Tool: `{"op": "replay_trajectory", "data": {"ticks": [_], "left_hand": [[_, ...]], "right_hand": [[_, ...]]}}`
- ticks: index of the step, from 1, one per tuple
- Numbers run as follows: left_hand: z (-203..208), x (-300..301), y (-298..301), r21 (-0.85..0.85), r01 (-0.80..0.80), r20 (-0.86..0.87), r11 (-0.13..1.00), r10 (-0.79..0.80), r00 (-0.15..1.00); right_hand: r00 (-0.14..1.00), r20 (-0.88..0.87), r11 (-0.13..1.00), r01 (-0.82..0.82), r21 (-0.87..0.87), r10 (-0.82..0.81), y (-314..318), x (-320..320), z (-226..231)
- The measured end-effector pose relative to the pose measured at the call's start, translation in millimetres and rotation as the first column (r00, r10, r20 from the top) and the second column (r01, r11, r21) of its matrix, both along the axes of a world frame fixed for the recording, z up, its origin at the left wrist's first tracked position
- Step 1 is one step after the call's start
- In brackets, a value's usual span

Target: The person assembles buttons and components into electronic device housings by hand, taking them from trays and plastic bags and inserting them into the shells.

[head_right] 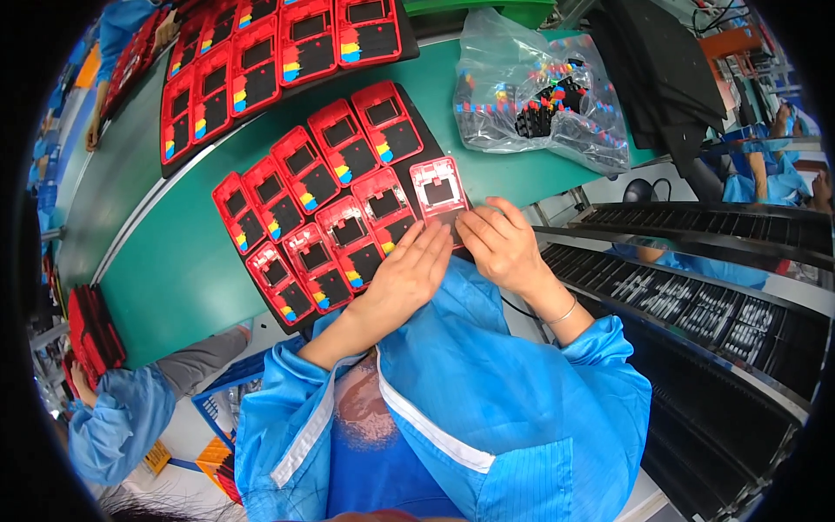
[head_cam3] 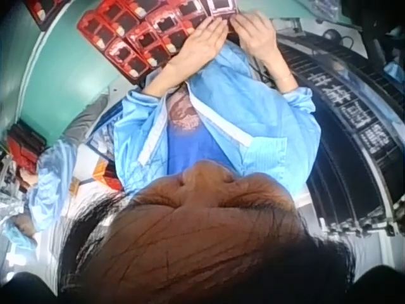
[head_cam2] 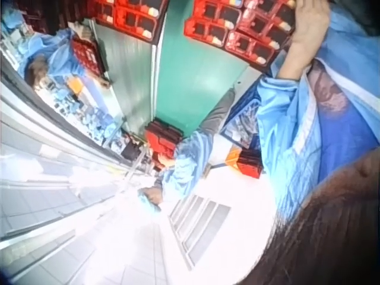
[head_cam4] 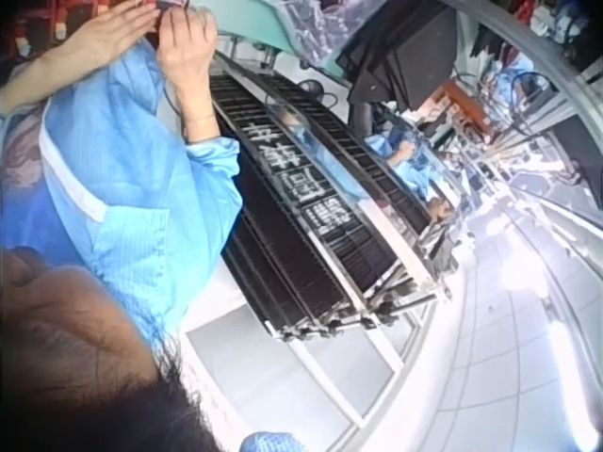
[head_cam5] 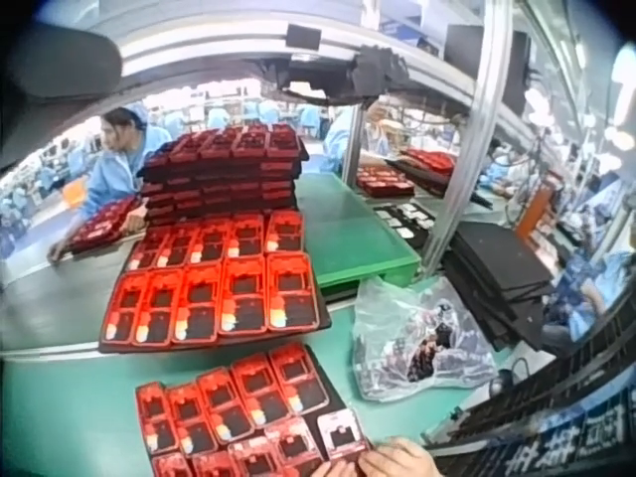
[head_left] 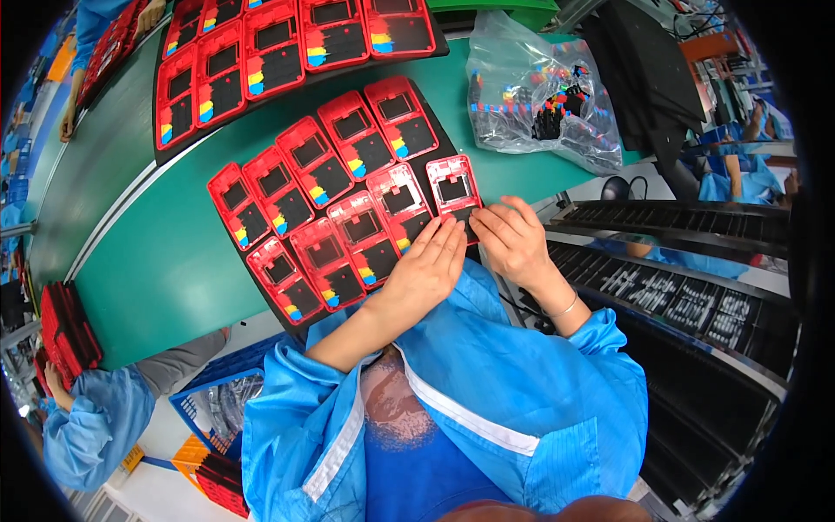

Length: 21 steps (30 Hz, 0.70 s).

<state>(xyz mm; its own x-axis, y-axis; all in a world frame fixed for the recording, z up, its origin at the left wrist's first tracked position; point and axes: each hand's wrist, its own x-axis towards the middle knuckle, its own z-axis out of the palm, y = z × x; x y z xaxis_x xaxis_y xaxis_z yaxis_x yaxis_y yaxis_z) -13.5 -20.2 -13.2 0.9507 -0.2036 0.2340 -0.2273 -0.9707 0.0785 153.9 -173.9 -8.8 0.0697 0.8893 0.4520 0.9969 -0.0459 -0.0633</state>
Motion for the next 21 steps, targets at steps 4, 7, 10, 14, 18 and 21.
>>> {"op": "replay_trajectory", "data": {"ticks": [4,7,10,14,18,21], "left_hand": [[4,2,3,-0.069,0.004,0.008,0.998,-0.004,1.000],[8,1,6,-0.063,0.005,-0.033,0.998,-0.007,0.999],[5,0,9,-0.141,0.012,-0.018,0.990,-0.015,1.000],[11,-1,14,-0.263,0.030,-0.057,0.964,-0.047,0.997],[14,-3,16,-0.210,0.016,-0.068,0.977,-0.032,0.997],[16,-3,16,-0.172,0.024,-0.078,0.985,-0.038,0.996]], "right_hand": [[0.999,-0.010,0.999,-0.038,-0.024,0.038,1,-7,5],[0.998,-0.038,0.999,-0.040,-0.015,0.040,2,-2,13],[0.997,-0.070,0.999,-0.031,-0.023,0.029,-1,-1,11],[0.993,-0.108,0.999,0.040,-0.030,-0.043,-2,-5,21],[0.993,-0.112,0.998,0.033,-0.059,-0.040,-1,-2,13],[0.992,-0.101,0.997,0.067,-0.042,-0.071,4,0,28]]}}
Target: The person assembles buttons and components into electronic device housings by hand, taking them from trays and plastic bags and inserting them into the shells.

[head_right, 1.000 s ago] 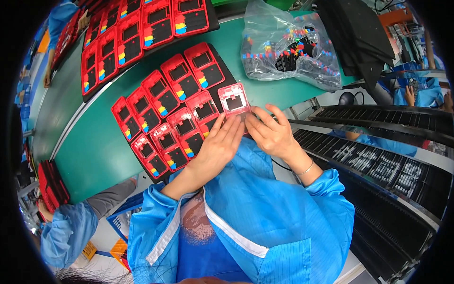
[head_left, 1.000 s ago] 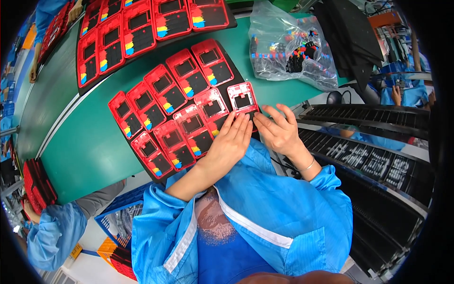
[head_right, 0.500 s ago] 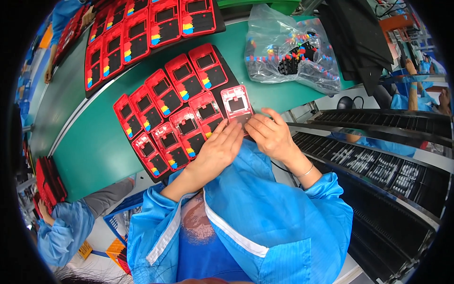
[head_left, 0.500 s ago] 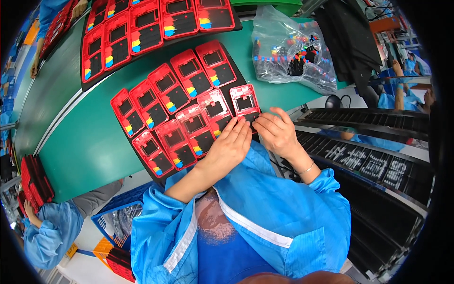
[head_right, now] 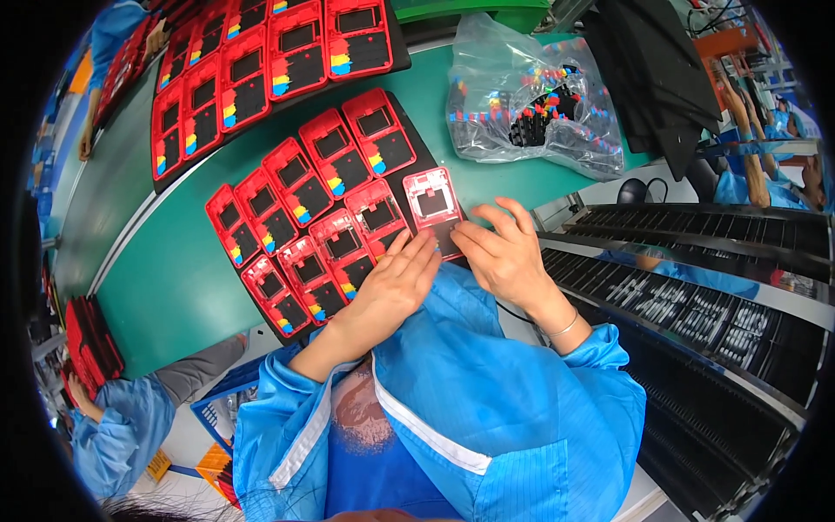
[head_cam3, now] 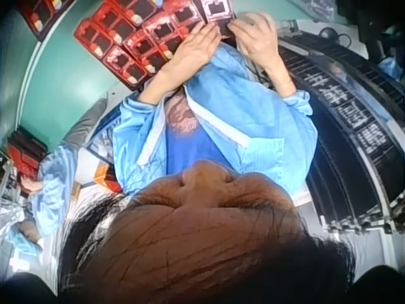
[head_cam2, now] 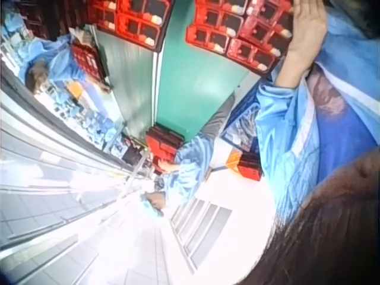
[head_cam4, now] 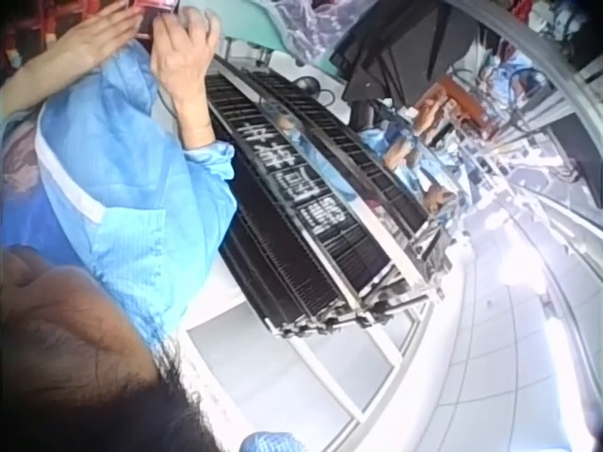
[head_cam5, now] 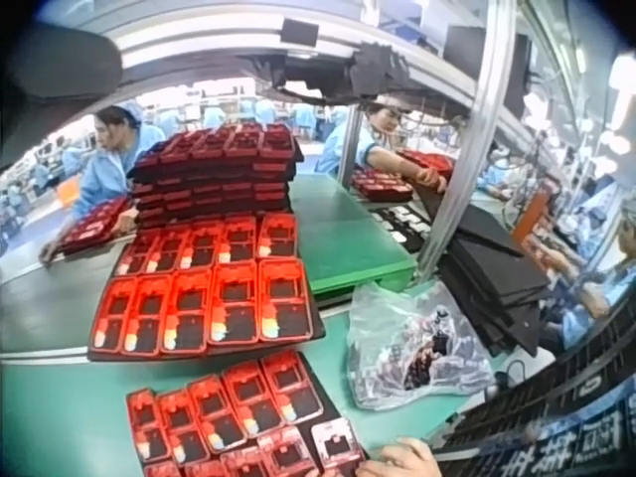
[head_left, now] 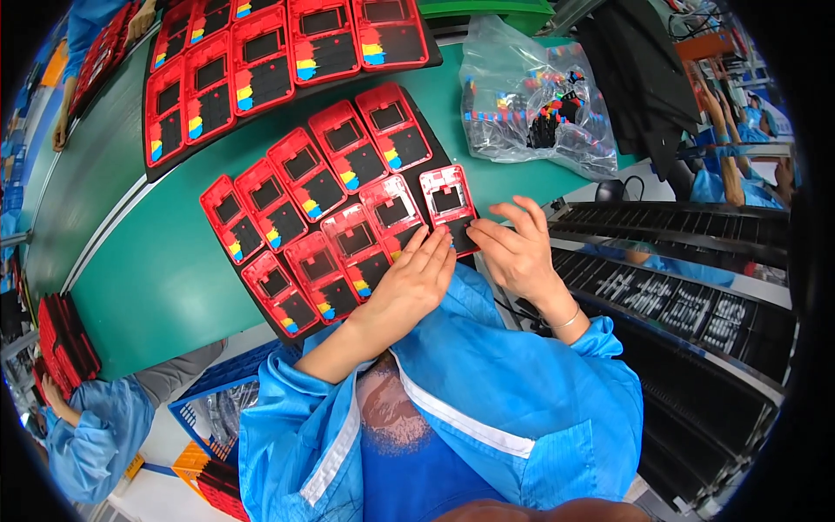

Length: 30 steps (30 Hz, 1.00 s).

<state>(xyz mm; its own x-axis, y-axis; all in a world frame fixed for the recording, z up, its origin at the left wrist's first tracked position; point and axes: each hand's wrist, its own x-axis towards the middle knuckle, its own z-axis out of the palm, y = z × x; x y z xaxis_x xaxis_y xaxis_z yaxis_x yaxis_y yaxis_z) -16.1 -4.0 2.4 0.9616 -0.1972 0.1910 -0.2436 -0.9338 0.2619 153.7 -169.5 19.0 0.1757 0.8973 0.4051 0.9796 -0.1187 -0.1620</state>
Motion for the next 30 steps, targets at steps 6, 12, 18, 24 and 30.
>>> {"op": "replay_trajectory", "data": {"ticks": [6,12,18,24,30], "left_hand": [[-3,0,5,-0.114,0.016,0.002,0.993,-0.016,1.000],[15,2,40,-0.243,-0.112,0.069,0.964,0.132,0.989],[11,31,88,-0.174,-0.361,0.125,0.916,0.385,0.914],[-2,36,94,-0.092,-0.410,0.053,0.907,0.416,0.908],[5,44,95,-0.075,-0.434,-0.051,0.898,0.431,0.901]], "right_hand": [[0.996,-0.019,0.994,-0.088,-0.059,0.087,6,10,-3],[0.967,-0.151,0.976,-0.215,-0.037,0.207,51,35,36],[0.964,-0.068,0.966,-0.256,0.037,0.258,127,60,-7],[0.955,-0.025,0.949,-0.296,-0.110,0.295,136,64,-2],[0.949,0.002,0.938,-0.312,-0.151,0.316,133,65,4]]}}
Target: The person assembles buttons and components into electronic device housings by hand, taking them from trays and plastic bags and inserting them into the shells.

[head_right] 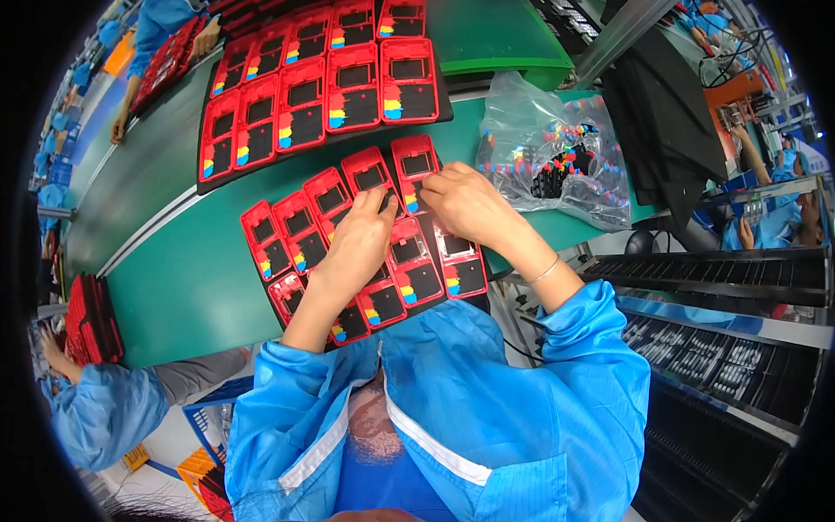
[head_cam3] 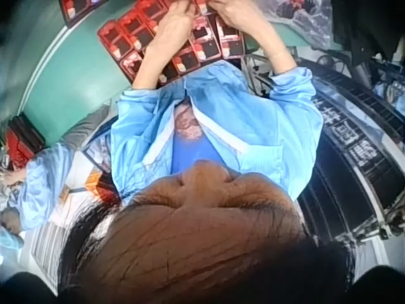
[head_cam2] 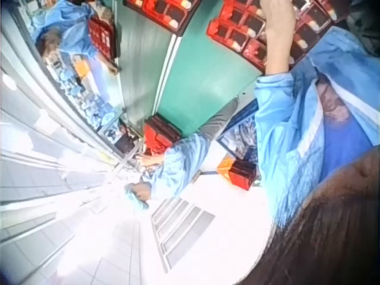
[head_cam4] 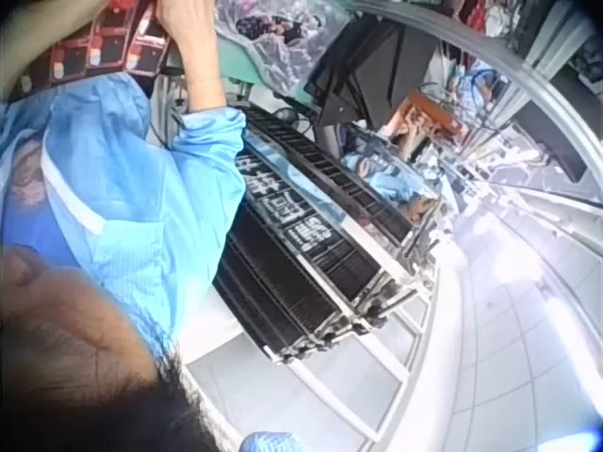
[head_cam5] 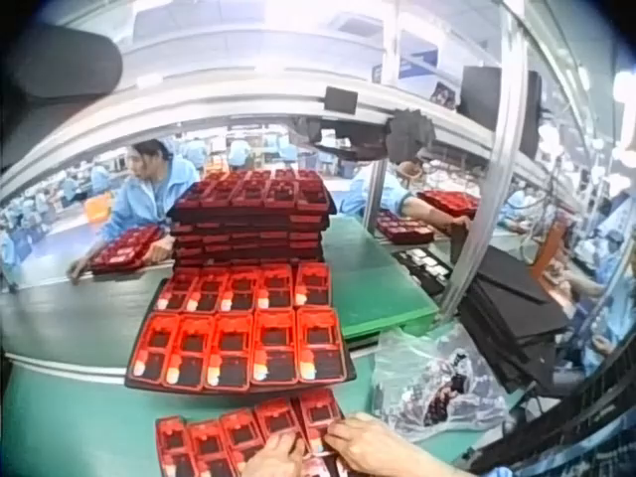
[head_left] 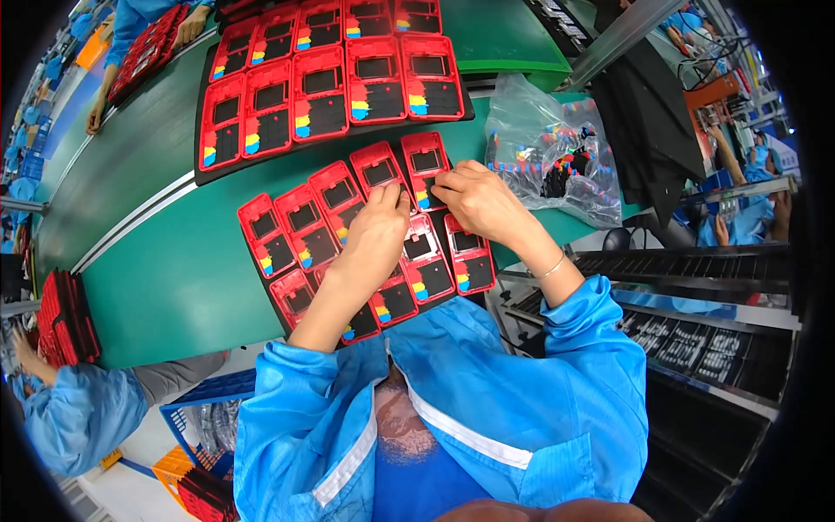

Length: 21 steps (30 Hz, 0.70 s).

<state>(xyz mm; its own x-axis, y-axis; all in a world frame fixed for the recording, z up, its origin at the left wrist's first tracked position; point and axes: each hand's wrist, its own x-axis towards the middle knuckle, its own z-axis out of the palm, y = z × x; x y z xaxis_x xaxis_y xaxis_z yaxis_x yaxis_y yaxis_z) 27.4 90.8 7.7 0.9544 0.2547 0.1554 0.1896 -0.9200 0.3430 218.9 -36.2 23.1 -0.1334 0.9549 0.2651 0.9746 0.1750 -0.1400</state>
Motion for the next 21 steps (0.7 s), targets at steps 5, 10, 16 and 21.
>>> {"op": "replay_trajectory", "data": {"ticks": [5,10,16,21], "left_hand": [[-3,4,-4,-0.004,-0.012,-0.144,1.000,0.012,0.989],[-16,-5,0,0.099,0.002,0.109,0.995,-0.013,0.994],[0,-31,22,-0.232,-0.027,0.276,0.972,0.093,0.957],[14,-71,37,-0.161,-0.102,0.129,0.982,0.123,0.984]], "right_hand": [[1.000,0.014,0.999,-0.026,0.048,0.025,2,1,-3],[0.998,-0.032,0.996,-0.049,0.068,0.052,-4,-1,-7],[0.988,-0.151,1.000,-0.026,0.011,0.027,1,-3,10],[0.978,-0.106,0.980,-0.170,0.101,0.180,25,-29,11]]}}
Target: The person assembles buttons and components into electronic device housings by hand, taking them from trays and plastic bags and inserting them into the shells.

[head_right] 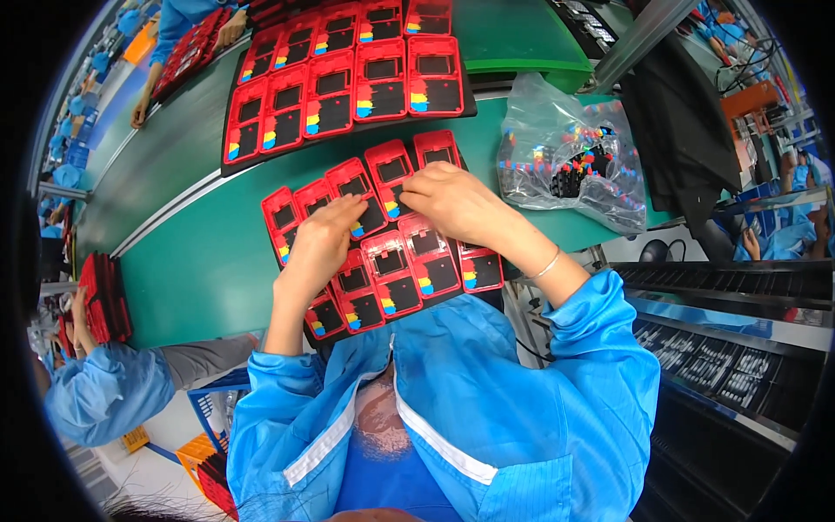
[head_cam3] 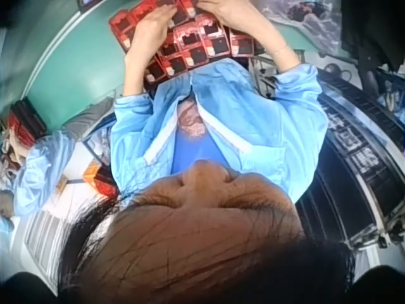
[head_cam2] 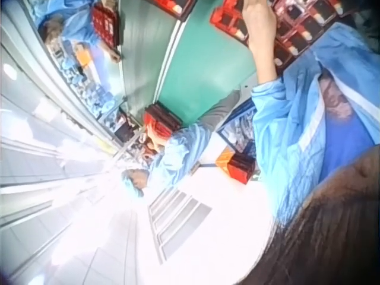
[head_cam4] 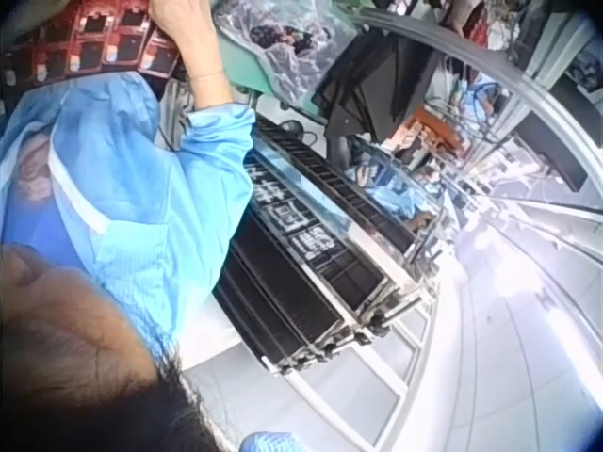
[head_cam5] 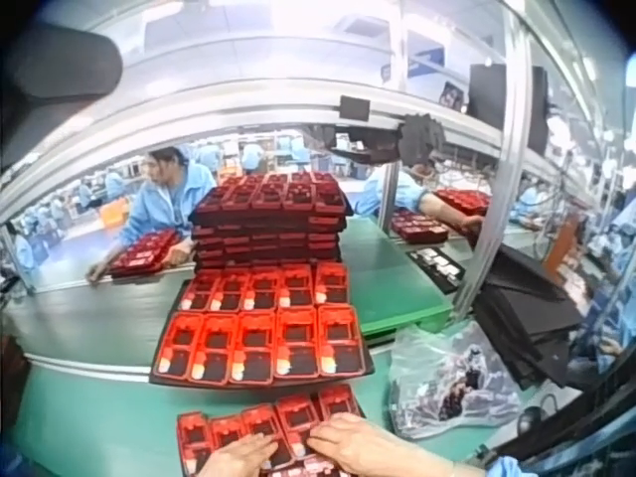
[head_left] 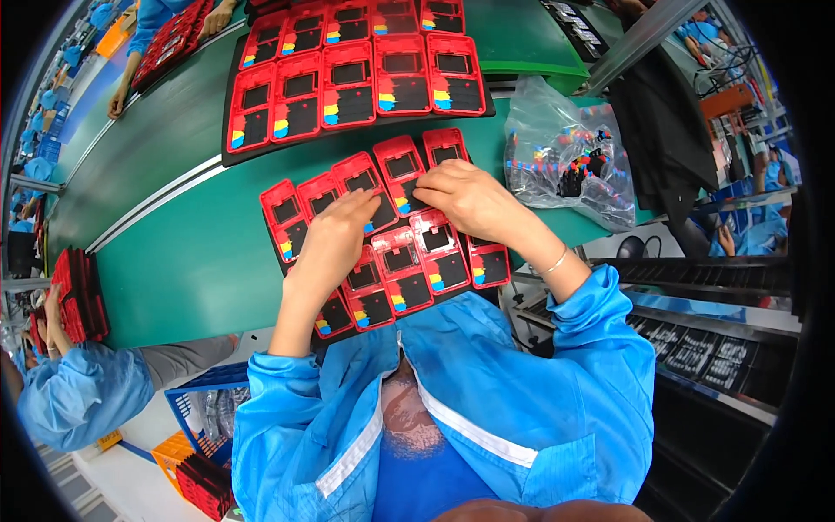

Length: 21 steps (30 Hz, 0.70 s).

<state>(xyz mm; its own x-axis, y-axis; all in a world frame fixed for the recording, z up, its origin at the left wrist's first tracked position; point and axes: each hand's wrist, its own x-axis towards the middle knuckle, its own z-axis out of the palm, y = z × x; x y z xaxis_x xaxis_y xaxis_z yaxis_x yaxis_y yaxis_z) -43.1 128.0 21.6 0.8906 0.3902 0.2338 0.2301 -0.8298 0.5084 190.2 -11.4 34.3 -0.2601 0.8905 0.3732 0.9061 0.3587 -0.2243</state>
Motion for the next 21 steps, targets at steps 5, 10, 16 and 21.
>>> {"op": "replay_trajectory", "data": {"ticks": [5,10,16,21], "left_hand": [[-22,-4,-16,0.382,0.129,-0.150,0.915,-0.076,0.986],[-15,4,-15,0.332,0.117,-0.160,0.936,-0.066,0.985],[-28,4,-18,0.565,0.124,-0.210,0.816,-0.003,0.978],[-26,-1,-6,0.499,0.163,-0.223,0.851,-0.056,0.973]], "right_hand": [[0.991,0.130,0.993,-0.001,-0.115,0.016,15,-7,-12],[0.995,0.095,0.996,-0.022,-0.083,0.030,21,-2,-16],[1.000,-0.003,0.997,-0.022,0.076,0.022,28,-20,-2],[0.993,-0.003,0.992,-0.116,0.041,0.116,41,-37,-20]]}}
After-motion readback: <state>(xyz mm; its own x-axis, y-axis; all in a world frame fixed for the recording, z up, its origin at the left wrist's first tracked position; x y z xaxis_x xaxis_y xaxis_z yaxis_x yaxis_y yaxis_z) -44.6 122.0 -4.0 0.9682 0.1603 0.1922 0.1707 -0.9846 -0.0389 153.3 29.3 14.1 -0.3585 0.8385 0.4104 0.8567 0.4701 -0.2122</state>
